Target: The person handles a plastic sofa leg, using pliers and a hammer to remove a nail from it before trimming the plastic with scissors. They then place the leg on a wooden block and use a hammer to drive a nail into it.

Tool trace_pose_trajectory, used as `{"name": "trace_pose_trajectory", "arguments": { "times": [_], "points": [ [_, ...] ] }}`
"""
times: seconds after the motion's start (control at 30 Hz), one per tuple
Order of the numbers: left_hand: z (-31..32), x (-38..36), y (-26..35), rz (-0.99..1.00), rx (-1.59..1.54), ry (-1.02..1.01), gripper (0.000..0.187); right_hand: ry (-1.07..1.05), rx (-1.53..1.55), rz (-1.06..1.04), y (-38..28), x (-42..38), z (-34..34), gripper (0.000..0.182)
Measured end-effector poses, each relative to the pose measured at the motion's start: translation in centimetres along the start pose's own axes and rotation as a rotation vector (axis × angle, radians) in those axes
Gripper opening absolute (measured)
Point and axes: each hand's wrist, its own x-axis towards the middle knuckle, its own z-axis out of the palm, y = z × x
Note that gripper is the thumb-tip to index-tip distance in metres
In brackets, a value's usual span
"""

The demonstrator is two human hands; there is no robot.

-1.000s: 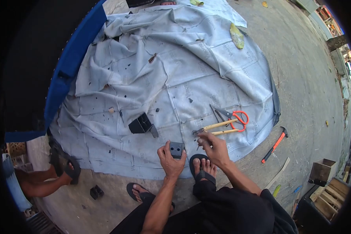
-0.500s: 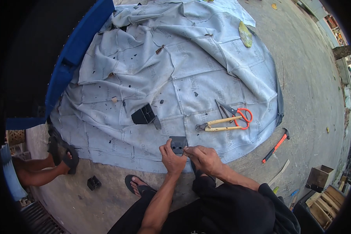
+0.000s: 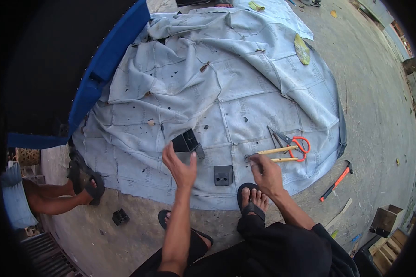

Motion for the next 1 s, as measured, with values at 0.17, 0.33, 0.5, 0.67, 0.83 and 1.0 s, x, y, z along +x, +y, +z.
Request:
{"name": "trace_pose_trajectory", "arguments": {
  "times": [0.17, 0.33, 0.5, 0.67, 0.83, 1.0],
  "points": [
    [0.5, 7.6, -5.2, -0.267, -0.121, -0.265, 0.042, -0.031, -0.059, -0.041, -0.4, 0.4, -1.1, 0.016],
    [5.8, 11.4, -11.7, -0.356, 0.186, -0.114, 0.027, -0.095, -0.077, -0.032, -0.9, -0.2, -0.6, 0.017],
    [5.1, 10.9, -12.6, -0.473, 0.062, -0.319, 0.027, -0.072, -0.162, -0.032, 1.4, -2.2, -0.3, 0.018],
    [-1.3, 3.6, -2.5, -0.319, -0.573, -0.309, 0.027, -0.039, -0.273, 0.012, 2.3, -1.8, -1.7, 0.029],
    [-4.3, -2.3, 6.7, 0.042, -0.667, -0.743, 0.027, -0.397, 0.346, 0.090, -4.5, -0.7, -1.4, 0.037],
    [-4.0, -3.7, 5.1, 0.125, -0.684, -0.795, 0.047, -0.395, 0.209, 0.130, -4.1, -0.7, 0.5, 0.025]
  ]
}}
